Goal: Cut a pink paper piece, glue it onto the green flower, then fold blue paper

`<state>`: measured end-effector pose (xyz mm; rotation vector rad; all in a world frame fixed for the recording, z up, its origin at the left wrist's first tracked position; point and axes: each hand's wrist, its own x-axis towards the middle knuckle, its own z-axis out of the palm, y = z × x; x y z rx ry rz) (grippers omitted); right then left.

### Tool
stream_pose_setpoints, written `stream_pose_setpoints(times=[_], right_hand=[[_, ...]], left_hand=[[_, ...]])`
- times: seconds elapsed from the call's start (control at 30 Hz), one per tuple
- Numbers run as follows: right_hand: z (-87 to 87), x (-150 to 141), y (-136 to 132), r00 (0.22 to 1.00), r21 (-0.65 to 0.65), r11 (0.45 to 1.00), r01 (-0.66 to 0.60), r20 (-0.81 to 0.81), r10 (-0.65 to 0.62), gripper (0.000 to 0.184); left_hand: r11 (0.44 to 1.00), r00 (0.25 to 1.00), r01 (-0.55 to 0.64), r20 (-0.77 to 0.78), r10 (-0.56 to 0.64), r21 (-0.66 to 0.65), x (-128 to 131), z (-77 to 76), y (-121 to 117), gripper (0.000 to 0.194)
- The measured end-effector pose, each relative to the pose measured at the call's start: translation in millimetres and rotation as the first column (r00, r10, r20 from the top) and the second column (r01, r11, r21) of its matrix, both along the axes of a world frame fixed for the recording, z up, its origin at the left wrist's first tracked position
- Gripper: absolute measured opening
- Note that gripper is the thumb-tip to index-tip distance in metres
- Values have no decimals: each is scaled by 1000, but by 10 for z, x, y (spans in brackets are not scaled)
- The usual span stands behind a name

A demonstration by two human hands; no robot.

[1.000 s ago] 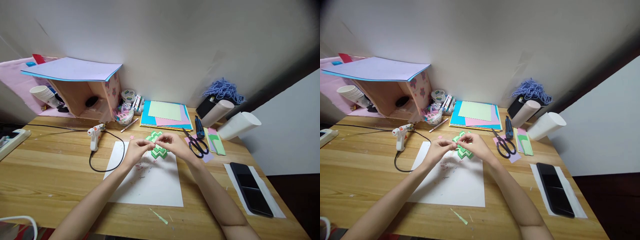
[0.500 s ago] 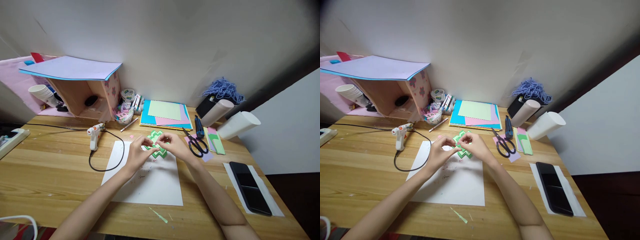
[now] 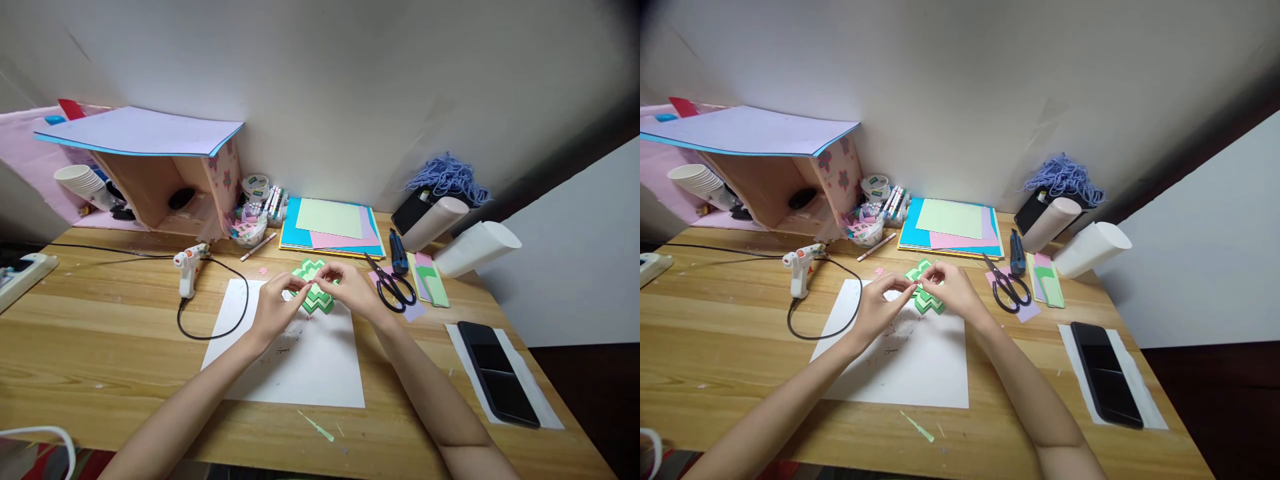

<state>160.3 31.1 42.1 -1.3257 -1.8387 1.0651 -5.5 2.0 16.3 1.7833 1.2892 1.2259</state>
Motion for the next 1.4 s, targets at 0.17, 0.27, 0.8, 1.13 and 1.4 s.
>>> stream_pose_setpoints(times=[0.17, 0.27, 0.8, 1.13, 1.4], right_hand=[[-141, 13, 199, 1000, -41, 999, 9, 19, -8, 8], [-230, 31, 374, 996, -132, 991, -36, 78, 47, 10], [-365, 25, 911, 805, -343, 933, -108, 520, 285, 23], [-297, -86, 860, 743, -338, 936, -96, 602, 293, 19], [-247, -134, 833, 702, -325, 943, -75, 654, 281, 18]], left_hand=[[1000, 994, -23, -104, 23, 5, -61, -224, 29, 16], [999, 973, -15, -228, 24, 41, -71, -379, 15, 15], [951, 879, 290, -424, -219, 110, -49, -585, 16, 33], [945, 883, 301, -411, -227, 126, -53, -588, 24, 32], [944, 892, 304, -386, -235, 129, -47, -578, 10, 32]])
